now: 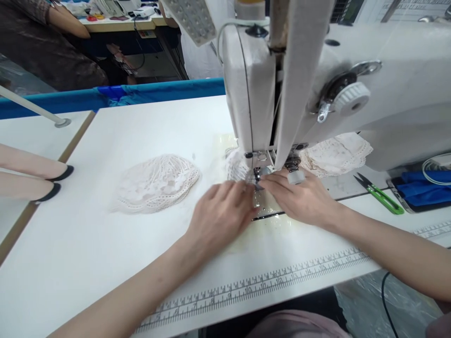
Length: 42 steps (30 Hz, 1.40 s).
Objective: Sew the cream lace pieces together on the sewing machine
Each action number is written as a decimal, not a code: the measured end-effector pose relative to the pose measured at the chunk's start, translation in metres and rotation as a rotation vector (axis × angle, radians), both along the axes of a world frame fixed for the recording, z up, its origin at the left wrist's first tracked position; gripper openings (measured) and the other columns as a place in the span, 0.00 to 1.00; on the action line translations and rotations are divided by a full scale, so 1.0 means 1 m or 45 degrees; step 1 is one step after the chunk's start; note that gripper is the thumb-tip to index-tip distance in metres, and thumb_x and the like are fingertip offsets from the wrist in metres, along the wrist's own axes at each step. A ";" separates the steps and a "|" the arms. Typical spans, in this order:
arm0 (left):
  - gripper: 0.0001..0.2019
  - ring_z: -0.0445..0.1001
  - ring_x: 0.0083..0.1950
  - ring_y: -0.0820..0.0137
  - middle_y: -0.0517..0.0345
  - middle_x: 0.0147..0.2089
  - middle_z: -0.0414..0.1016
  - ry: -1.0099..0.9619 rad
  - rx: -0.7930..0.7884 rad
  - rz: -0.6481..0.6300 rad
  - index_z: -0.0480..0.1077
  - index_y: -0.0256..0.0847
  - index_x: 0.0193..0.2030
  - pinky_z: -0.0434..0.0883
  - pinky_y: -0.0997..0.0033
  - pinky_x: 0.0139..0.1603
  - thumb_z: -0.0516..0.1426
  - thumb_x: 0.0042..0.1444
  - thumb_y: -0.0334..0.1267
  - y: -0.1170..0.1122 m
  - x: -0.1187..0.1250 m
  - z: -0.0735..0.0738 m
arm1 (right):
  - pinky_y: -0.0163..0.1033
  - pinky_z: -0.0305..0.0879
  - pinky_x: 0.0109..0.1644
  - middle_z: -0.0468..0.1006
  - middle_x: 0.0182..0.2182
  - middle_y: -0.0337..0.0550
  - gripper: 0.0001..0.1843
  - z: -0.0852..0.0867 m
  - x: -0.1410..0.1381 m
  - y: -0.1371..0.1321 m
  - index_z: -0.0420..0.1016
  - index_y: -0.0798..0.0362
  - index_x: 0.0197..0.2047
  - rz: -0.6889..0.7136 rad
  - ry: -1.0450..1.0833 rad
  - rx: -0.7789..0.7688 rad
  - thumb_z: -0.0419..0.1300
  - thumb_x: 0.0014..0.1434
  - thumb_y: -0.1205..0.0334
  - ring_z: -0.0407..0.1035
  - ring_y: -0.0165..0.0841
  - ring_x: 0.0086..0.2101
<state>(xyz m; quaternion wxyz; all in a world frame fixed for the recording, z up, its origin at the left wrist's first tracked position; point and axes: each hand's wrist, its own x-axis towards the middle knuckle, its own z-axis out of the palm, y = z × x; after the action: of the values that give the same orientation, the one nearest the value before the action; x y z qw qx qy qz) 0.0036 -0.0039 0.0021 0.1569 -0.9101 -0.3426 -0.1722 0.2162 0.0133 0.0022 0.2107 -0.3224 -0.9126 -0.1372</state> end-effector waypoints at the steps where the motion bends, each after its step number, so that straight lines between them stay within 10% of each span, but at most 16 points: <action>1: 0.14 0.76 0.41 0.62 0.49 0.41 0.79 0.010 0.001 -0.174 0.73 0.35 0.45 0.74 0.63 0.36 0.54 0.62 0.44 -0.005 0.001 0.002 | 0.41 0.68 0.47 0.80 0.44 0.46 0.17 -0.001 -0.001 -0.001 0.73 0.58 0.52 0.088 0.006 -0.082 0.49 0.63 0.73 0.74 0.34 0.41; 5: 0.09 0.76 0.36 0.72 0.61 0.37 0.79 -0.050 0.125 -0.739 0.74 0.42 0.36 0.73 0.71 0.35 0.55 0.61 0.43 -0.019 -0.001 0.010 | 0.40 0.65 0.56 0.80 0.46 0.40 0.14 -0.002 -0.001 -0.005 0.76 0.55 0.46 0.506 0.058 -0.270 0.50 0.64 0.70 0.71 0.31 0.48; 9: 0.03 0.74 0.29 0.75 0.61 0.34 0.78 -0.276 0.056 -0.145 0.70 0.42 0.37 0.65 0.74 0.22 0.57 0.59 0.38 -0.011 -0.003 0.010 | 0.36 0.69 0.41 0.76 0.22 0.33 0.19 0.001 0.003 -0.005 0.70 0.50 0.22 0.547 0.111 -0.354 0.46 0.57 0.75 0.68 0.26 0.26; 14: 0.15 0.71 0.25 0.72 0.58 0.33 0.75 -0.170 -0.237 0.306 0.68 0.38 0.42 0.55 0.72 0.17 0.56 0.60 0.49 0.000 0.006 0.001 | 0.34 0.60 0.26 0.69 0.17 0.31 0.14 0.000 0.005 -0.005 0.65 0.51 0.18 0.446 0.219 -0.349 0.47 0.49 0.73 0.58 0.25 0.19; 20: 0.09 0.73 0.29 0.72 0.58 0.37 0.78 -0.117 0.101 0.061 0.71 0.39 0.42 0.60 0.71 0.22 0.54 0.62 0.41 0.004 0.013 -0.001 | 0.35 0.61 0.28 0.69 0.17 0.32 0.10 -0.001 0.002 -0.007 0.68 0.51 0.22 0.404 0.285 -0.414 0.48 0.46 0.69 0.57 0.26 0.18; 28: 0.09 0.71 0.27 0.73 0.60 0.32 0.77 -0.182 -0.025 0.046 0.73 0.40 0.35 0.62 0.71 0.23 0.52 0.63 0.34 0.003 0.014 -0.001 | 0.35 0.60 0.28 0.70 0.18 0.32 0.10 -0.001 0.004 -0.007 0.69 0.51 0.24 0.403 0.288 -0.469 0.48 0.48 0.67 0.59 0.25 0.19; 37: 0.03 0.68 0.21 0.79 0.67 0.25 0.74 -0.794 -0.711 0.188 0.72 0.42 0.36 0.66 0.79 0.22 0.57 0.58 0.32 -0.003 0.003 0.015 | 0.33 0.61 0.25 0.79 0.30 0.41 0.09 0.000 -0.001 -0.010 0.74 0.57 0.38 -0.195 0.486 -0.590 0.58 0.60 0.59 0.65 0.24 0.19; 42: 0.03 0.77 0.28 0.75 0.64 0.27 0.77 -0.913 -0.888 0.193 0.71 0.42 0.36 0.74 0.77 0.29 0.56 0.58 0.32 -0.009 0.002 0.017 | 0.33 0.65 0.28 0.79 0.26 0.36 0.13 0.003 -0.001 -0.010 0.73 0.58 0.48 -0.136 0.508 -0.829 0.56 0.61 0.66 0.65 0.24 0.18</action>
<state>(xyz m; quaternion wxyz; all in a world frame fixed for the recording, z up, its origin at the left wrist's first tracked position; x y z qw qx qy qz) 0.0060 -0.0128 0.0189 -0.2721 -0.7645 -0.4771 -0.3375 0.2149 0.0029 0.0049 0.2632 -0.4400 -0.8313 0.2145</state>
